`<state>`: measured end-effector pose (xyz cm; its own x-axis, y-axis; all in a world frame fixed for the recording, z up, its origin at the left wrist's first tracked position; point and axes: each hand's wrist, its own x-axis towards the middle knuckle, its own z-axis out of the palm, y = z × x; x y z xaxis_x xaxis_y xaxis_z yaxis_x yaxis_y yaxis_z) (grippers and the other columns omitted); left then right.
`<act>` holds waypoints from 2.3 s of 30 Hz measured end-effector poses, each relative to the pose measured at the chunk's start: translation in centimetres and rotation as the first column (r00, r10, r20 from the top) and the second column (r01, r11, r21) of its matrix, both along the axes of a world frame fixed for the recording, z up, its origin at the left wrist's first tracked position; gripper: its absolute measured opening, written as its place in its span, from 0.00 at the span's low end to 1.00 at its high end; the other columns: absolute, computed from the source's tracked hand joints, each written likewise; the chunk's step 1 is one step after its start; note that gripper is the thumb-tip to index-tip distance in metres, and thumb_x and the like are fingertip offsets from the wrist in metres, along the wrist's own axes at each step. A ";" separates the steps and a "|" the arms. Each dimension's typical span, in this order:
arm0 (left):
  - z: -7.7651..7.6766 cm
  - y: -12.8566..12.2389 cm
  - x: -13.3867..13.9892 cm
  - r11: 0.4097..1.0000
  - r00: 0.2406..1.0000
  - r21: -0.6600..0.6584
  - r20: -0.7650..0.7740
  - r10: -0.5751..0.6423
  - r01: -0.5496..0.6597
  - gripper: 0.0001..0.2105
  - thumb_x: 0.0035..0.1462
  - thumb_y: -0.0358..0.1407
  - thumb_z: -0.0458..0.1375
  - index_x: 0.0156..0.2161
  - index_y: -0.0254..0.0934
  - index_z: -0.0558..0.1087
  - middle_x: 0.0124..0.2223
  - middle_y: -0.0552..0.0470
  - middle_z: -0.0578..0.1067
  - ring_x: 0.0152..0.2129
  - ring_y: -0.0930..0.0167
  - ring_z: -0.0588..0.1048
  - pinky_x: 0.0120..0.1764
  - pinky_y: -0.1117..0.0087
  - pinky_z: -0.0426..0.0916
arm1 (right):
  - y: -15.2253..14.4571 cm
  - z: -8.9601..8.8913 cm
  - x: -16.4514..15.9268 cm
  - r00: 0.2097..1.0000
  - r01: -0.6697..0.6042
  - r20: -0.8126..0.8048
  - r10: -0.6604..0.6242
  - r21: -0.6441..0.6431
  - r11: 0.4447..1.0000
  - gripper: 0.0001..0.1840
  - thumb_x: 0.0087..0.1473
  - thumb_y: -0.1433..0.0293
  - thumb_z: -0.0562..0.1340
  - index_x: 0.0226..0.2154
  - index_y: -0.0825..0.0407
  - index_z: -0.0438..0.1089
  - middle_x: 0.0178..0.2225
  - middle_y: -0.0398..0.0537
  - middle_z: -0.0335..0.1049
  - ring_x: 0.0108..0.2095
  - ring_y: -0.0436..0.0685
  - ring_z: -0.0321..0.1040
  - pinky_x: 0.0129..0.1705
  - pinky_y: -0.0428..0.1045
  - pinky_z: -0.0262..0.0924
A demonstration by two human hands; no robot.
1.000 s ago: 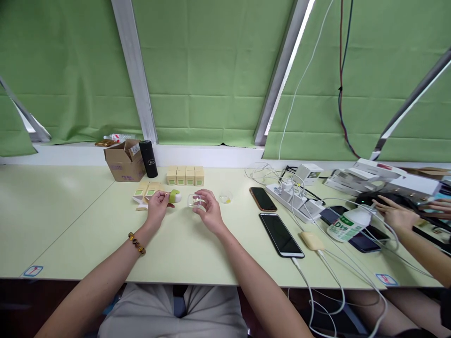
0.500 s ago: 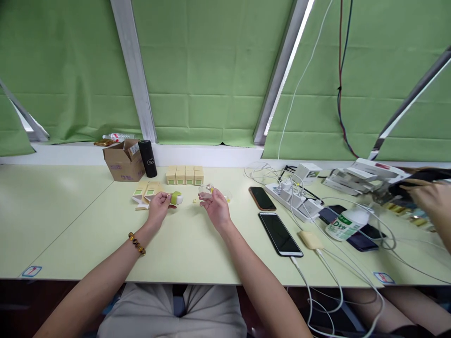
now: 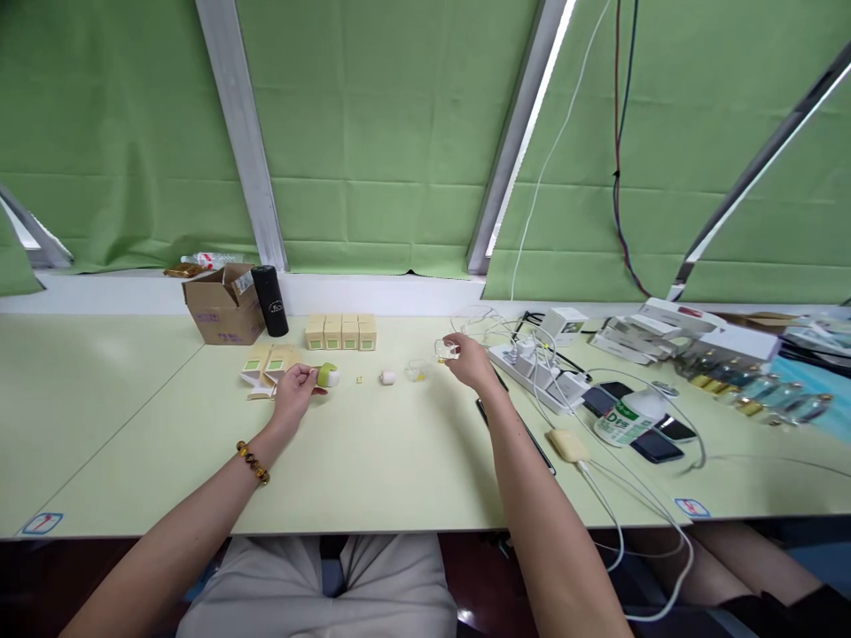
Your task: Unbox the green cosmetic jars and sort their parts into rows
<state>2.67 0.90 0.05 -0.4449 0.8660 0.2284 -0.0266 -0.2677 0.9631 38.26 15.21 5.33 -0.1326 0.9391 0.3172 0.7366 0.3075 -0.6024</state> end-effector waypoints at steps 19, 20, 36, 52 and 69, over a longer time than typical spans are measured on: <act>0.1 0.0 0.0 1.000 1.000 0.007 -0.005 0.012 -0.012 0.21 0.53 0.52 0.69 0.35 0.35 0.71 0.34 0.47 0.80 0.27 0.70 0.79 0.32 0.65 0.81 | 2.6 -3.8 -4.4 0.908 -0.202 0.334 0.253 -0.179 0.963 0.38 0.45 0.68 0.74 0.60 0.41 0.72 0.57 0.48 0.76 0.61 0.68 0.66 0.60 0.57 0.64; 0.1 0.0 -0.1 1.000 1.000 0.007 -0.006 0.010 -0.010 0.21 0.53 0.52 0.69 0.35 0.35 0.71 0.34 0.47 0.80 0.27 0.70 0.79 0.32 0.65 0.81 | 2.6 -3.9 -4.6 0.909 -0.206 0.331 0.255 -0.176 0.963 0.35 0.46 0.68 0.73 0.58 0.41 0.73 0.56 0.47 0.76 0.59 0.66 0.68 0.59 0.56 0.64; -0.4 0.2 -0.4 1.000 1.000 0.009 -0.022 0.016 -0.016 0.21 0.54 0.52 0.68 0.36 0.35 0.71 0.35 0.48 0.80 0.28 0.70 0.80 0.32 0.67 0.80 | 5.1 -4.0 -5.9 0.920 -0.174 0.320 0.228 -0.188 0.967 0.26 0.49 0.73 0.70 0.52 0.47 0.76 0.50 0.49 0.78 0.45 0.57 0.75 0.46 0.47 0.66; -0.2 0.2 -0.4 1.000 0.999 0.002 -0.023 0.028 -0.028 0.22 0.54 0.53 0.68 0.36 0.35 0.72 0.35 0.48 0.80 0.27 0.69 0.80 0.32 0.64 0.81 | 3.6 -2.3 -6.4 0.903 -0.111 0.405 0.146 -0.109 0.988 0.41 0.46 0.70 0.72 0.64 0.44 0.67 0.61 0.57 0.69 0.61 0.73 0.62 0.55 0.60 0.65; -0.2 0.4 -0.4 1.000 1.000 0.013 -0.014 0.023 -0.023 0.23 0.52 0.55 0.68 0.36 0.35 0.71 0.36 0.47 0.81 0.29 0.69 0.80 0.33 0.64 0.80 | 0.2 -3.4 -11.1 0.842 -0.335 0.512 0.171 0.248 0.909 0.15 0.53 0.69 0.69 0.45 0.46 0.81 0.62 0.54 0.63 0.64 0.72 0.47 0.64 0.64 0.48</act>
<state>2.26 1.30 -0.16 -0.4615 0.8525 0.2455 -0.0068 -0.2801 0.9599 27.14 15.44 1.88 -0.5604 0.7105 0.4256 0.7721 0.6341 -0.0420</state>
